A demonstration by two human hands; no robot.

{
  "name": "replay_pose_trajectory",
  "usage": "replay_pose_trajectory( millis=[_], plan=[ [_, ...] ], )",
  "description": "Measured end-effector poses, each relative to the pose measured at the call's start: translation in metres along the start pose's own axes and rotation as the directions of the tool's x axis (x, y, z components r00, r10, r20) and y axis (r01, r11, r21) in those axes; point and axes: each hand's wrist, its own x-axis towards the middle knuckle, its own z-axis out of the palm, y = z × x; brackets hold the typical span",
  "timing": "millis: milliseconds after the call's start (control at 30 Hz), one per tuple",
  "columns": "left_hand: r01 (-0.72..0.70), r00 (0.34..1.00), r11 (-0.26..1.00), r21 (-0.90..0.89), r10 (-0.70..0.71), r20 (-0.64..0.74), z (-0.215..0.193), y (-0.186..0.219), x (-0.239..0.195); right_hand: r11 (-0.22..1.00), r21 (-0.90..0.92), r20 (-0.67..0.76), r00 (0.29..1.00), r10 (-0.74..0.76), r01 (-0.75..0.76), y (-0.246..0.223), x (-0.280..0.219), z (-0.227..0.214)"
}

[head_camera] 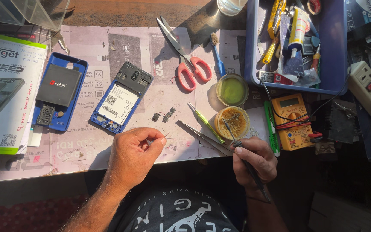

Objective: The person solders a small electronic component using a soldering iron and solder wire. They repeatedly apply flux from a container and use tweezers to hold the component while working on a cluttered workbench.

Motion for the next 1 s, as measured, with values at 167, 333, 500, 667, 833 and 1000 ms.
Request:
replay_pose_trajectory(
  millis=[167,333,500,667,833,1000],
  plan=[
    [-0.036,0.999,0.999,-0.023,0.036,-0.015,0.000,-0.001,-0.001,1.000,0.020,-0.006,1.000,-0.007,0.007,0.002,0.000,0.002],
    [-0.035,0.999,0.999,-0.033,0.035,-0.005,0.000,0.000,-0.002,0.997,0.063,-0.025,0.999,0.044,-0.042,-0.010,-0.002,-0.003],
    [-0.044,0.999,0.993,-0.112,0.046,0.017,-0.005,-0.003,-0.001,0.701,0.662,0.052,0.950,0.309,-0.265,-0.043,-0.020,0.012],
    [-0.067,0.998,0.989,-0.132,0.069,0.005,-0.012,-0.005,-0.007,0.292,0.877,0.179,0.824,0.538,-0.381,-0.048,-0.033,0.053],
    [-0.103,0.995,0.978,-0.179,0.102,-0.014,-0.018,0.003,-0.020,0.037,0.927,0.292,0.779,0.556,-0.373,-0.040,-0.034,0.068],
    [-0.146,0.989,0.963,-0.225,0.144,-0.024,-0.020,0.014,-0.027,-0.036,0.925,0.335,0.768,0.545,-0.379,-0.040,-0.033,0.068]
  ],
)
